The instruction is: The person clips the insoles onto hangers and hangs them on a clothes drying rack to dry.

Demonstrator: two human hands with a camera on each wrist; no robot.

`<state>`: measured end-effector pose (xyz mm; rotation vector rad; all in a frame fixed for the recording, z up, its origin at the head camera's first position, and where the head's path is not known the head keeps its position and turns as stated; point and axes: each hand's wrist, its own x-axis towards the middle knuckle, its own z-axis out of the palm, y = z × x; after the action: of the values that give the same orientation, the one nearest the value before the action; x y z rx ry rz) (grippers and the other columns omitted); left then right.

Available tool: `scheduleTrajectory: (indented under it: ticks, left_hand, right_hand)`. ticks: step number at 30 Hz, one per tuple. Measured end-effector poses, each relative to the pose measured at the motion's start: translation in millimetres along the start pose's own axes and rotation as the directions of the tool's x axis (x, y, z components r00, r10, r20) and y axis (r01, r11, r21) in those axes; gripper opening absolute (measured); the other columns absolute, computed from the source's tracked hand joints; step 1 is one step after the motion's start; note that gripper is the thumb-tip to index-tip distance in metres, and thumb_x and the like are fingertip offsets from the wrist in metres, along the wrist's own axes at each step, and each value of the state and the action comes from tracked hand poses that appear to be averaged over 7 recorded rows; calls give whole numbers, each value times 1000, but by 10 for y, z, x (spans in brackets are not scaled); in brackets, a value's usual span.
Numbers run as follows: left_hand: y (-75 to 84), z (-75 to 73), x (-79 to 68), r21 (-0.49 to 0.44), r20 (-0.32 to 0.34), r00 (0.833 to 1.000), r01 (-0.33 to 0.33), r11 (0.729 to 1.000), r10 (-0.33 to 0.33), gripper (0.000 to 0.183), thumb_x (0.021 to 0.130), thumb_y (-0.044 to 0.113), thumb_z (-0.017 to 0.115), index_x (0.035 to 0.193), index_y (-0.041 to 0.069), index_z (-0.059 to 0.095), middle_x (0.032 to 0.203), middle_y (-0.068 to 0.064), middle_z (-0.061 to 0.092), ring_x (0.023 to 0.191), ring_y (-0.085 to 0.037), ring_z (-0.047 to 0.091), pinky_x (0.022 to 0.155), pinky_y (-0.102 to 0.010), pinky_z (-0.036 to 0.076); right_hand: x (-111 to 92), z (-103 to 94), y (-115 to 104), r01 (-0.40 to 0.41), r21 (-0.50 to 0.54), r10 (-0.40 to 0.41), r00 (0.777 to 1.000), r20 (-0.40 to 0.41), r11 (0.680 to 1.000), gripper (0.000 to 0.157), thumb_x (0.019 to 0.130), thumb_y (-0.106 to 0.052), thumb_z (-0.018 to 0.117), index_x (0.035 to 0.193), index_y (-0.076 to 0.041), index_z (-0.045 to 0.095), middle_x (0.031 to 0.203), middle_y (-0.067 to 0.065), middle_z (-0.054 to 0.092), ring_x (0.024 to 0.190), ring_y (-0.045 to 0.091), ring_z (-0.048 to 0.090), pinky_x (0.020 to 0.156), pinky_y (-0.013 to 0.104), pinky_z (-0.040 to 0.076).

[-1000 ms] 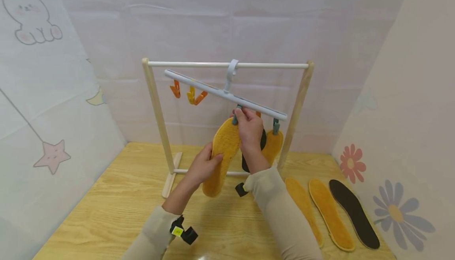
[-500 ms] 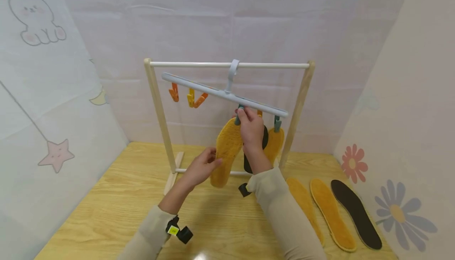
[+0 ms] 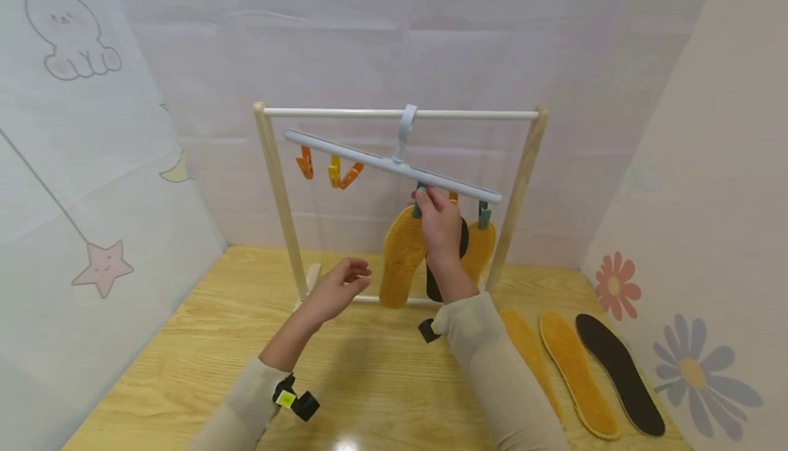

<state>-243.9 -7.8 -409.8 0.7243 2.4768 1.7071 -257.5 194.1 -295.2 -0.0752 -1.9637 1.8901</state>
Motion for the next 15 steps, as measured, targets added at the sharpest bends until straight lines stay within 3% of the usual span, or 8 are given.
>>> scheduleTrajectory:
  ticks: [4, 15]
  left_hand:
    - [-9, -118, 13, -7, -63, 998, -15, 1000, 14, 37, 106, 27, 56, 137, 8, 53, 132, -9, 63, 123, -30, 59, 100, -50, 49]
    - [105, -527, 165, -4, -232, 971, -61, 998, 58, 41, 106, 32, 54, 136, 4, 54, 135, -13, 60, 126, -30, 56, 106, -49, 45]
  right_hand:
    - [2, -22, -6, 2, -6, -2, 1000, 8, 1000, 41, 105, -30, 57, 138, -4, 62, 126, 12, 69, 128, 19, 54, 118, 38, 30]
    - [24, -58, -13, 9, -20, -8, 1000, 29, 1000, 44, 105, -31, 58, 139, -3, 61, 123, 12, 70, 129, 19, 52, 119, 39, 27]
